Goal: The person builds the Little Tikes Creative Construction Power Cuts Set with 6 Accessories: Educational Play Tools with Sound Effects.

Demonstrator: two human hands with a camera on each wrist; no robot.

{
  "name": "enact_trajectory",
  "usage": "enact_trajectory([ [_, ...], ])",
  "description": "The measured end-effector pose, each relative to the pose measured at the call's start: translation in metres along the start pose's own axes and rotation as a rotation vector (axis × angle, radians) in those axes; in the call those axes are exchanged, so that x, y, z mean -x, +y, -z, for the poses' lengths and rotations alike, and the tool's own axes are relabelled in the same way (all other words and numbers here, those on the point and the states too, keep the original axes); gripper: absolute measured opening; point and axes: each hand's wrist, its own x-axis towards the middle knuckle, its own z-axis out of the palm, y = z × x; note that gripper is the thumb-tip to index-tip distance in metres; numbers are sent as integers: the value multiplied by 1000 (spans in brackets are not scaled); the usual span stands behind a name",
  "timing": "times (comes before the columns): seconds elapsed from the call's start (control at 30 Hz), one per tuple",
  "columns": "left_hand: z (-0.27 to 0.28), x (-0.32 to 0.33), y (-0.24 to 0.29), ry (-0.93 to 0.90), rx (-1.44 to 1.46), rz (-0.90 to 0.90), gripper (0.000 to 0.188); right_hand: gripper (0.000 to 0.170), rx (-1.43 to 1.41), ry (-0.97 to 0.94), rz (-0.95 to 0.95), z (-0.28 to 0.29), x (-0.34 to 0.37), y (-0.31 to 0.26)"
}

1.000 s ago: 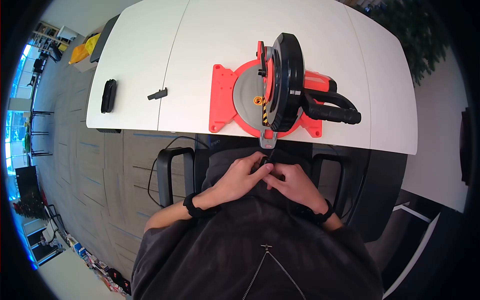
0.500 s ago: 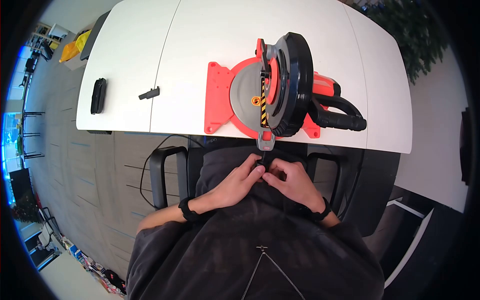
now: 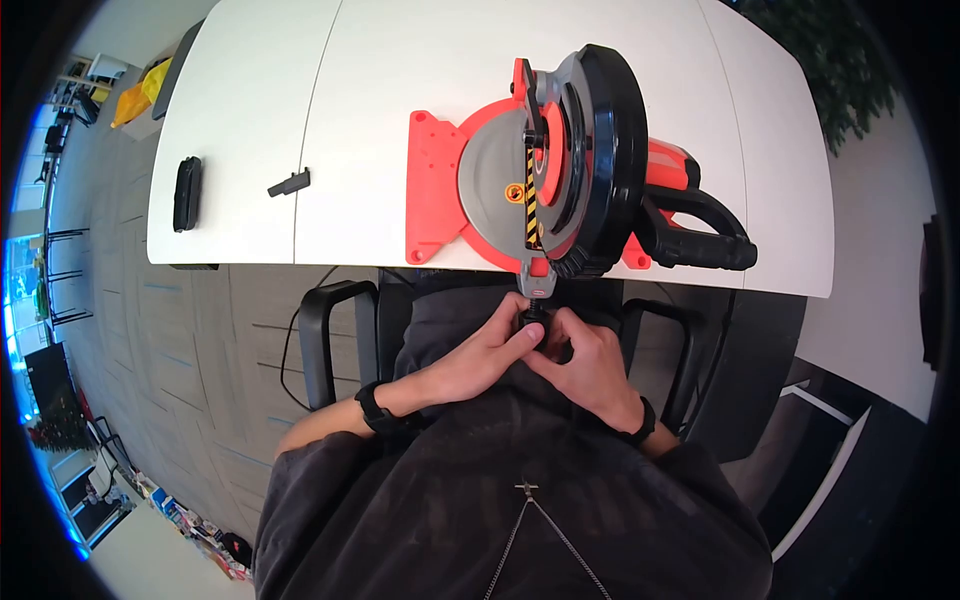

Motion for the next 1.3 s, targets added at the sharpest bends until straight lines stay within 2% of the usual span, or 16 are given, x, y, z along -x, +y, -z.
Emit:
enact_trajectory([
  [0.17, -2, 0, 23, -52, 50, -27, 42, 33, -138, -36, 7, 2, -3, 1],
  [0.27, 6, -3, 18, -119, 160, -17, 47, 29, -362, -246, -167, 9, -5, 2],
  [0.37, 6, -1, 17, -106, 355, 21, 48, 25, -706, -351, -249, 3, -4, 15],
  [0.57, 6, -1, 19, -86, 307, 39, 46, 33, -1031, -499, -303, -1, -5, 24],
  [0.67, 9, -5, 15, -50, 239, 48, 45, 36, -1116, -532, -314, -7, -7, 30],
  [0.77, 13, -7, 9, -45, 192, 48, 44, 35, -1046, -525, -223, -7, -8, 26],
  [0.87, 13, -7, 11, -91, 254, 88, 44, 33, -1030, -524, -262, -13, -4, 30],
  [0.97, 8, -7, 14, -52, 281, 22, 43, 29, -1039, -535, -257, -11, -7, 30],
  [1.07, 14, -7, 15, -132, 509, 17, 43, 26, -1088, -560, -274, -9, -10, 32],
  [1.17, 13, -6, 12, -135, 405, -25, 43, 25, -1196, -568, -329, -7, -7, 33],
  [1.3, 9, -5, 23, -80, 244, 27, 41, 24, -1159, -564, -303, -5, -8, 33],
])
